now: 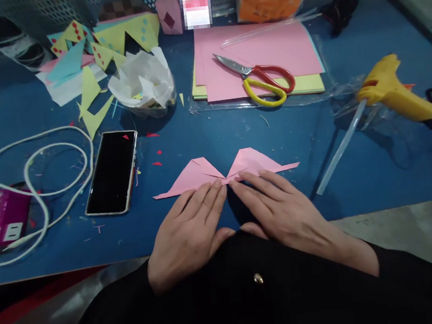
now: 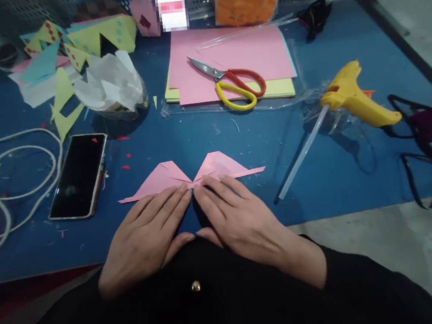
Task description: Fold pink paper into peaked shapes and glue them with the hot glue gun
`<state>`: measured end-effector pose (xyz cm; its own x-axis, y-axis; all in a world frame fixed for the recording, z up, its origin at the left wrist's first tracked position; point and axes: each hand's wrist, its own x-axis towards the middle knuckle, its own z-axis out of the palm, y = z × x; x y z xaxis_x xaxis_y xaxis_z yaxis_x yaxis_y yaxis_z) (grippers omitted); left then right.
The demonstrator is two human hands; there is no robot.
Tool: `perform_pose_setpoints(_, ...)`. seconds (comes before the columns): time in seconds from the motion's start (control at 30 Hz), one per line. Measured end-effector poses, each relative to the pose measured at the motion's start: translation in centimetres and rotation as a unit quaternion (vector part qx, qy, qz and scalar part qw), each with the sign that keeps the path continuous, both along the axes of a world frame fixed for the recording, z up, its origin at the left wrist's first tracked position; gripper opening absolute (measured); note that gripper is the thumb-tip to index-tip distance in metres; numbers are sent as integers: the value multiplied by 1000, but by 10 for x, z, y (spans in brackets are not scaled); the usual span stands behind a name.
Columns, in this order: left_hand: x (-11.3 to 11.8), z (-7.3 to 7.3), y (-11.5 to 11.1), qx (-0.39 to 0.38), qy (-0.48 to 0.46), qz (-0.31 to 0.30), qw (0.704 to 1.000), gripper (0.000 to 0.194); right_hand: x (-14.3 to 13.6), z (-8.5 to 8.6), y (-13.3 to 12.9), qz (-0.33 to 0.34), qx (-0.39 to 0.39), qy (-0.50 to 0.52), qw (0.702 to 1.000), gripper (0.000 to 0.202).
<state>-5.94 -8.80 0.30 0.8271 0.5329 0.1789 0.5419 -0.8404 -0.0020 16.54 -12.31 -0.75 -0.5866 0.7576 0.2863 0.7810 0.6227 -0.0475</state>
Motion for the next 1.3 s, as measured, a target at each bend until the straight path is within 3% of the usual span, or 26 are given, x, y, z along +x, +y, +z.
perform_pose_setpoints(0.1,0,0,0,4,9,4,1000,51,-5,-3,6,20,-1,9,1000,58)
perform_pose_setpoints(0.23,-9,-1,1,23,11,34,999,54,4,-3,1,-22,3,2,1000,54)
perform_pose_setpoints(0.5,-49,-4,-11,24,18,166,986,57,37,-1,-18,-138,27,-58,988,54)
perform_pose_setpoints(0.77,-61,0,-20,60,-30,263,962,47,36,12,-8,-147,67,-95,982,34)
perform_pose_setpoints(0.87,-48,6,-13,76,-58,238,966,41,29,20,5,-115,65,-117,984,27)
perform_pose_setpoints(1.0,-22,9,-1,60,-60,147,985,25,19,21,21,-75,82,-155,982,35)
perform_pose_setpoints(1.17,3,7,10,70,-83,84,991,19,15,10,31,-47,139,-115,982,33)
perform_pose_setpoints(1.3,17,10,18,94,-103,54,989,17,14,11,31,-56,137,-56,987,29)
